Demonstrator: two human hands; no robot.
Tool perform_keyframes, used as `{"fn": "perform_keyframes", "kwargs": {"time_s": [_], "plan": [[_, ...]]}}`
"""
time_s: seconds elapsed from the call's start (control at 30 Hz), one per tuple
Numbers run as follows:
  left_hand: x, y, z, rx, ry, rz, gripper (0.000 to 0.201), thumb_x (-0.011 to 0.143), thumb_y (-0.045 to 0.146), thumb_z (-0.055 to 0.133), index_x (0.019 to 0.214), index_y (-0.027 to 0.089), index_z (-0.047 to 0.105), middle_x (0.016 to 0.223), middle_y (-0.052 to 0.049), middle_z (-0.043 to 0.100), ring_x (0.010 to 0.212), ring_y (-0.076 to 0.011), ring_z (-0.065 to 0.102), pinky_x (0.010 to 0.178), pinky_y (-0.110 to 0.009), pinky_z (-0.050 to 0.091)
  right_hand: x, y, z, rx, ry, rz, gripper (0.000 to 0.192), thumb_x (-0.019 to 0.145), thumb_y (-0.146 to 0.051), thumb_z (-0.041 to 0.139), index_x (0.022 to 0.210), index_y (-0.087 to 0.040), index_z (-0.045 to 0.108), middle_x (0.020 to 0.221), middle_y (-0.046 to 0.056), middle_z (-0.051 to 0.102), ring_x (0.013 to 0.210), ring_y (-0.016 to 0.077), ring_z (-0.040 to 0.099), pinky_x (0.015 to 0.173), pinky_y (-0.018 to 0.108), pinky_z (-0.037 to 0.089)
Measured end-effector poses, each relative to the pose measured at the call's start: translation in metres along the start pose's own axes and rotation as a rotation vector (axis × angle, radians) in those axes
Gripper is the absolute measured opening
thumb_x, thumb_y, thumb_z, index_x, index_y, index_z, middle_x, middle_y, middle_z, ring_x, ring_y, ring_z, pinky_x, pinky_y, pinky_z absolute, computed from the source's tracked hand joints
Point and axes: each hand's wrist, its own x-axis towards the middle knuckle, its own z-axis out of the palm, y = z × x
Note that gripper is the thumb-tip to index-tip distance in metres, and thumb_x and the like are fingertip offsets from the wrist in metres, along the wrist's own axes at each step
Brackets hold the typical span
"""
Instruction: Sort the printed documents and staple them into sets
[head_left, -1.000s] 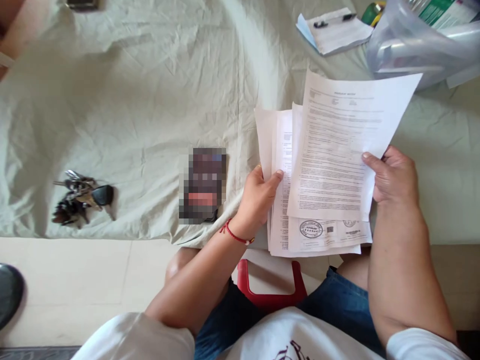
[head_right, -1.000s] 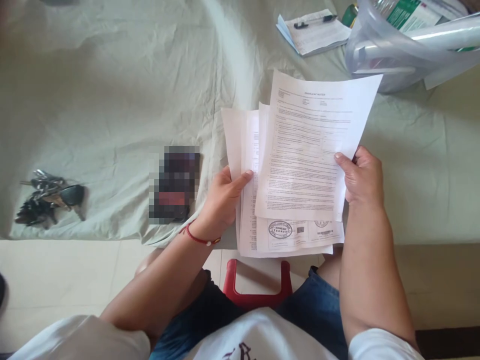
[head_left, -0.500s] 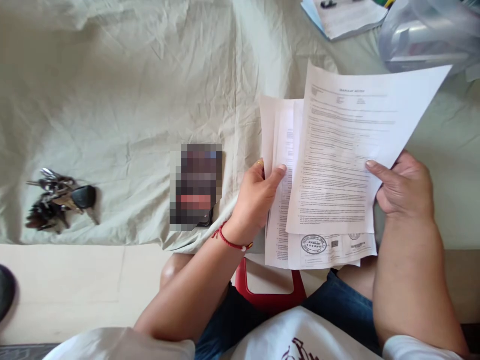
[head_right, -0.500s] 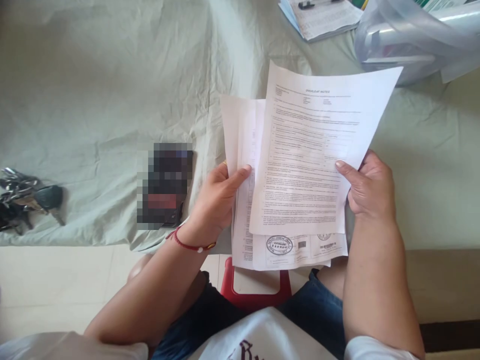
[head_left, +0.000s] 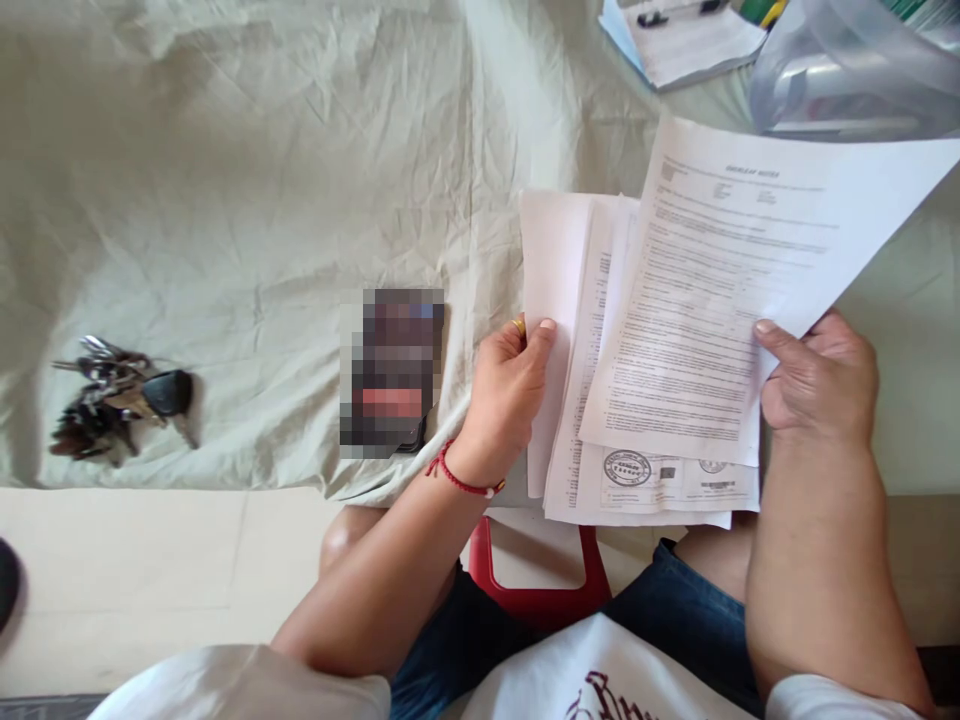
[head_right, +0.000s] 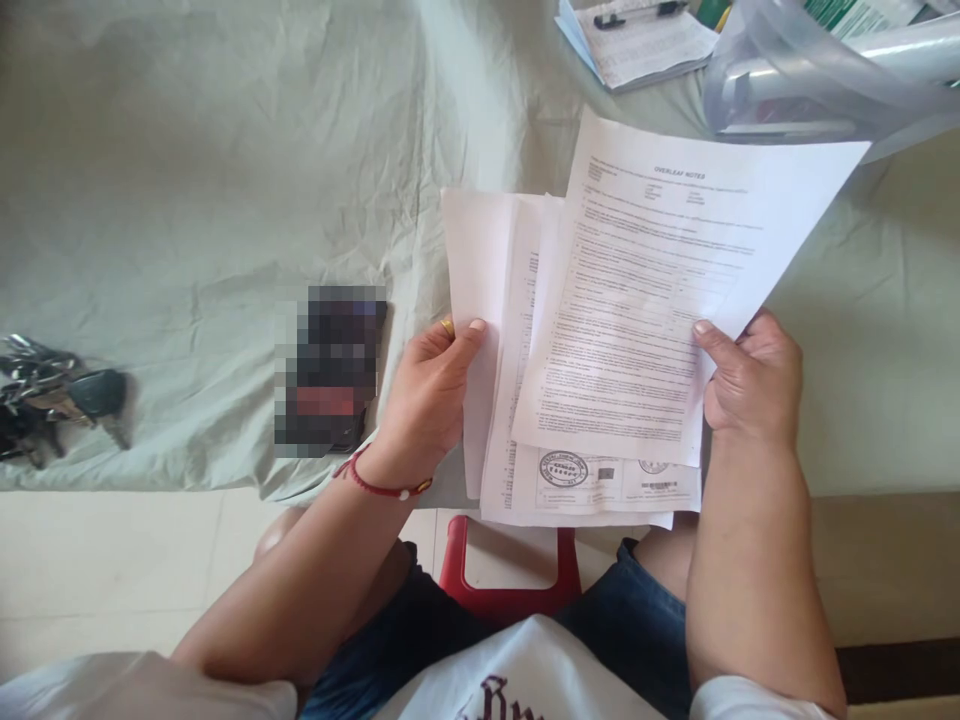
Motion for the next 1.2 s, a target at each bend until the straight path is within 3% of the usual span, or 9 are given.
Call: {"fn": "perform_keyframes", "kwargs": {"time_s": [0.13, 0.23, 0.33, 0.47, 0.6, 0.7, 0.9, 1.07, 1.2], "plan": [[-0.004, 0.010, 0.000, 0.000, 0.008, 0.029, 0.018, 0.101, 0.033, 0.082, 0.105, 0.028, 0.066, 0.086, 0.001, 0.069, 0.077, -0.0200, 0.061, 0.074, -0.035, 0.048, -0.001, -0.001, 0.004, 0.023, 0.016, 0.000, 0.056, 0.047, -0.037, 0.111, 0.097, -0.024, 0.089, 0.109, 0.007, 0.089, 0.114, 0.0382, 0.085, 0.126, 0.076, 0.061], [-0.008, 0.014, -0.001, 0.032, 0.054, 0.062, 0.039, 0.096, 0.025, 0.080, 0.128, 0.031, 0.059, 0.080, 0.005, 0.065, 0.068, -0.0193, 0.055, 0.069, -0.035, 0.041, -0.004, -0.002, 0.006, 0.047, 0.002, 0.001, 0.056, 0.050, -0.035, 0.110, 0.101, -0.024, 0.090, 0.114, 0.008, 0.089, 0.118, 0.0390, 0.085, 0.128, 0.075, 0.060], [-0.010, 0.015, 0.000, 0.073, 0.119, 0.132, 0.054, 0.090, 0.021, 0.082, 0.135, 0.032, 0.054, 0.080, 0.006, 0.065, 0.067, -0.0191, 0.055, 0.068, -0.036, 0.039, -0.007, -0.004, 0.009, 0.078, -0.033, 0.035, 0.058, 0.051, -0.032, 0.108, 0.106, -0.025, 0.092, 0.120, 0.007, 0.091, 0.123, 0.0378, 0.084, 0.133, 0.072, 0.057], [-0.011, 0.014, 0.001, 0.101, 0.151, 0.183, 0.047, 0.090, 0.018, 0.082, 0.128, 0.032, 0.057, 0.083, 0.006, 0.064, 0.065, -0.0174, 0.051, 0.066, -0.036, 0.037, -0.008, -0.006, 0.013, 0.095, -0.086, 0.078, 0.058, 0.053, -0.032, 0.107, 0.108, -0.027, 0.091, 0.122, 0.005, 0.092, 0.128, 0.0373, 0.084, 0.137, 0.070, 0.055], [-0.006, 0.010, -0.002, 0.136, 0.133, 0.188, 0.019, 0.093, 0.013, 0.079, 0.099, 0.028, 0.068, 0.075, 0.005, 0.056, 0.065, -0.0164, 0.047, 0.067, -0.035, 0.036, -0.006, -0.004, 0.013, 0.143, -0.083, 0.094, 0.050, 0.053, -0.032, 0.105, 0.100, -0.028, 0.088, 0.122, 0.005, 0.091, 0.127, 0.0374, 0.084, 0.136, 0.070, 0.056], [0.000, 0.005, -0.006, 0.117, 0.122, 0.123, 0.016, 0.088, 0.009, 0.073, 0.089, 0.025, 0.076, 0.080, 0.001, 0.066, 0.070, -0.0172, 0.050, 0.067, -0.034, 0.039, -0.003, -0.001, 0.011, 0.153, -0.079, 0.098, 0.050, 0.054, -0.031, 0.104, 0.101, -0.027, 0.087, 0.127, 0.007, 0.089, 0.131, 0.0368, 0.082, 0.139, 0.068, 0.054], [0.001, 0.005, -0.006, 0.023, 0.100, 0.004, 0.006, 0.091, 0.029, 0.081, 0.092, 0.025, 0.085, 0.085, -0.002, 0.074, 0.075, -0.0199, 0.057, 0.070, -0.034, 0.046, -0.004, -0.002, 0.014, 0.158, -0.037, 0.054, 0.044, 0.052, -0.029, 0.100, 0.093, -0.027, 0.086, 0.122, 0.007, 0.088, 0.131, 0.0379, 0.081, 0.138, 0.070, 0.054], [-0.002, 0.009, -0.006, -0.011, 0.002, -0.002, 0.040, 0.096, 0.061, 0.092, 0.085, 0.025, 0.078, 0.082, -0.003, 0.071, 0.085, -0.0236, 0.066, 0.080, -0.036, 0.055, -0.009, -0.006, 0.018, 0.187, -0.004, 0.036, 0.047, 0.051, -0.026, 0.099, 0.098, -0.025, 0.090, 0.112, 0.007, 0.088, 0.126, 0.0370, 0.082, 0.136, 0.068, 0.056], [-0.003, 0.009, -0.005, 0.013, -0.049, -0.002, 0.048, 0.096, 0.065, 0.094, 0.080, 0.025, 0.073, 0.080, -0.003, 0.069, 0.089, -0.0253, 0.070, 0.085, -0.037, 0.058, -0.010, -0.003, 0.018, 0.170, 0.017, 0.011, 0.046, 0.053, -0.027, 0.102, 0.097, -0.026, 0.089, 0.108, 0.006, 0.088, 0.121, 0.0363, 0.083, 0.132, 0.069, 0.058]]}}
